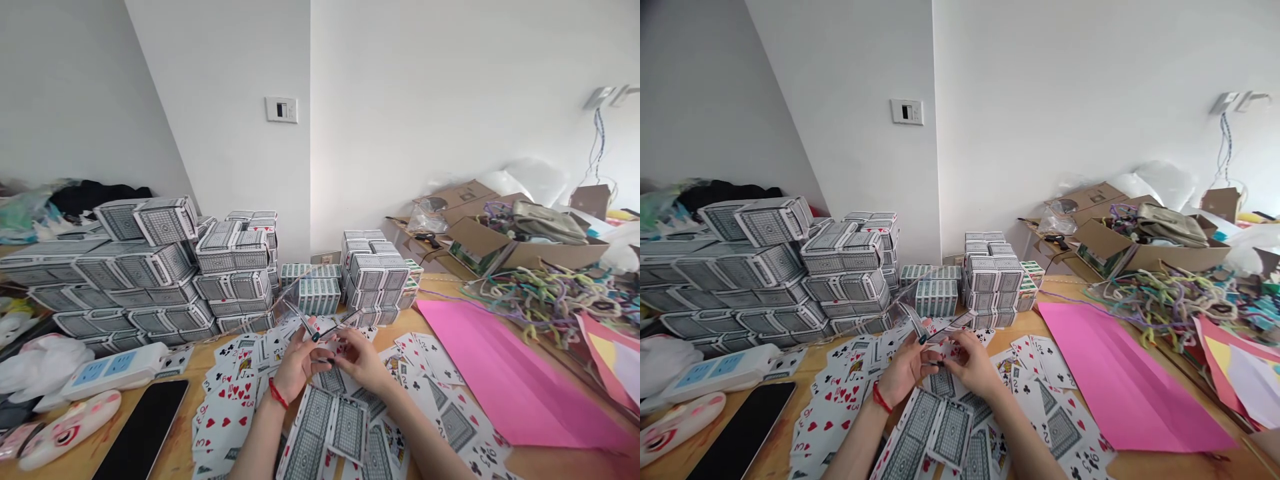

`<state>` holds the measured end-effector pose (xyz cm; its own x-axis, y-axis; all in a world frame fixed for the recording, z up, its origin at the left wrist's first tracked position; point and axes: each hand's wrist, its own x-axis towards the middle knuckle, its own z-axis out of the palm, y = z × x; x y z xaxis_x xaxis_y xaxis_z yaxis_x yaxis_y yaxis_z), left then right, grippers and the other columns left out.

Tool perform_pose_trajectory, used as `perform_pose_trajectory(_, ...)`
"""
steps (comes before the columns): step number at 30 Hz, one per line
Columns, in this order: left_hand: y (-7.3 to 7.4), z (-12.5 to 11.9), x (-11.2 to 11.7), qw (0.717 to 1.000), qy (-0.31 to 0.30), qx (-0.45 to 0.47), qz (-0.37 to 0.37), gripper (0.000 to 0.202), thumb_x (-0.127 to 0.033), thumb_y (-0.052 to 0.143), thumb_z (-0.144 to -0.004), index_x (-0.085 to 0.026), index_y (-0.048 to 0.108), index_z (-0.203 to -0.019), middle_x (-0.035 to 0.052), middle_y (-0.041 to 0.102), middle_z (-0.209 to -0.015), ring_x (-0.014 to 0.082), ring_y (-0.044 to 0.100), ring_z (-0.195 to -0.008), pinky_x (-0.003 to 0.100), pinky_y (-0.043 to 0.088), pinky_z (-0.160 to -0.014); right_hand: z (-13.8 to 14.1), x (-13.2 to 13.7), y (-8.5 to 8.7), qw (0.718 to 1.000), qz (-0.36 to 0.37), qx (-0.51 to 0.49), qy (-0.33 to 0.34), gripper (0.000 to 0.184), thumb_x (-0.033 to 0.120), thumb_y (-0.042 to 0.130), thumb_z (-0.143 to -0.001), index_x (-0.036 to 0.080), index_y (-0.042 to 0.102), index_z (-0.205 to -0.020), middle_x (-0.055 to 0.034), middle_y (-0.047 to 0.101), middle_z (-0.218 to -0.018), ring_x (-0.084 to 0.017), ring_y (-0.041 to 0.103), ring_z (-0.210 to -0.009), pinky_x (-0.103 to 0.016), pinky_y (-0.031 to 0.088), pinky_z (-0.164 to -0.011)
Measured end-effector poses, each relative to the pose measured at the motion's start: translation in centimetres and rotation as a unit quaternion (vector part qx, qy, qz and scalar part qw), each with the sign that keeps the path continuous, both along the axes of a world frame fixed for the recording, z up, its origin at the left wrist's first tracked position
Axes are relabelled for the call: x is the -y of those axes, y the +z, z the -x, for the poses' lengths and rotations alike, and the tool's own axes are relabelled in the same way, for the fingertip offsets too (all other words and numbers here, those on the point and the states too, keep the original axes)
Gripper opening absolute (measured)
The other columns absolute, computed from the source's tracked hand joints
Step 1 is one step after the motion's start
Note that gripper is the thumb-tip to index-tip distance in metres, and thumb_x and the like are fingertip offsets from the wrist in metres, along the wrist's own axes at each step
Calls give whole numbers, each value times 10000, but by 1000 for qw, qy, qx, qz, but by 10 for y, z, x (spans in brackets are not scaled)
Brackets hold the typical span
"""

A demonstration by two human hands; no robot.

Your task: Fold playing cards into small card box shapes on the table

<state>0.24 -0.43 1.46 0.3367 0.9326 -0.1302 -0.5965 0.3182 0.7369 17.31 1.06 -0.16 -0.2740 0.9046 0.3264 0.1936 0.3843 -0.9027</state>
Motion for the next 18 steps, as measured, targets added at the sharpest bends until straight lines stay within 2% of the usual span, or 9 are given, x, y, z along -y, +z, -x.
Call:
perform_pose_trajectory(3, -2, -1, 0, 1000, -6, 5, -1, 634, -218, 582, -745, -292, 247, -1278, 80, 598, -1040, 176, 640, -741, 264, 530, -546, 14, 3, 2, 982, -72, 175, -9, 368, 136, 640, -577, 220, 579, -930, -50, 574, -937, -236, 441, -946, -370, 372, -814)
perform_pose_trajectory(7, -7, -1, -1, 1000, -10, 11, 0, 619, -193, 563, -756, -302, 245, -1276, 85, 590, -1067, 178, 636, -773, 252, 525, -541, 21, 3, 0, 958, -88, 269, -44, 258, 121, 576, -621, 206, 563, -864, -63, 580, -892, -234, 431, -922, -341, 394, -764)
perform_pose_trajectory(10, -8, 0, -1, 1000, -14, 15, -3, 618, -196, 554, -761, -314, 242, -1281, 82, 582, -1084, 185, 628, -803, 259, 521, -554, 17, 2, -3, 955, -97, 276, -47, 122, 155, 545, -680, 204, 563, -790, -53, 589, -815, -219, 457, -860, -316, 402, -727)
perform_pose_trajectory(14, -5, 2, 0, 999, -35, 35, -14, 651, -213, 572, -739, -318, 247, -1292, 75, 585, -1078, 209, 613, -843, 313, 515, -616, 8, -1, -5, 965, -89, 244, -44, 51, 216, 542, -724, 202, 583, -752, -42, 602, -745, -199, 506, -793, -283, 416, -672)
perform_pose_trajectory(18, 1, 5, 4, 994, -72, 67, -45, 640, -219, 597, -700, -290, 323, -1275, 62, 606, -1045, 236, 577, -926, 369, 473, -748, 1, -4, -11, 974, -102, 199, -32, 219, 196, 401, -807, 215, 606, -881, -61, 629, -880, -190, 548, -864, -302, 419, -756)
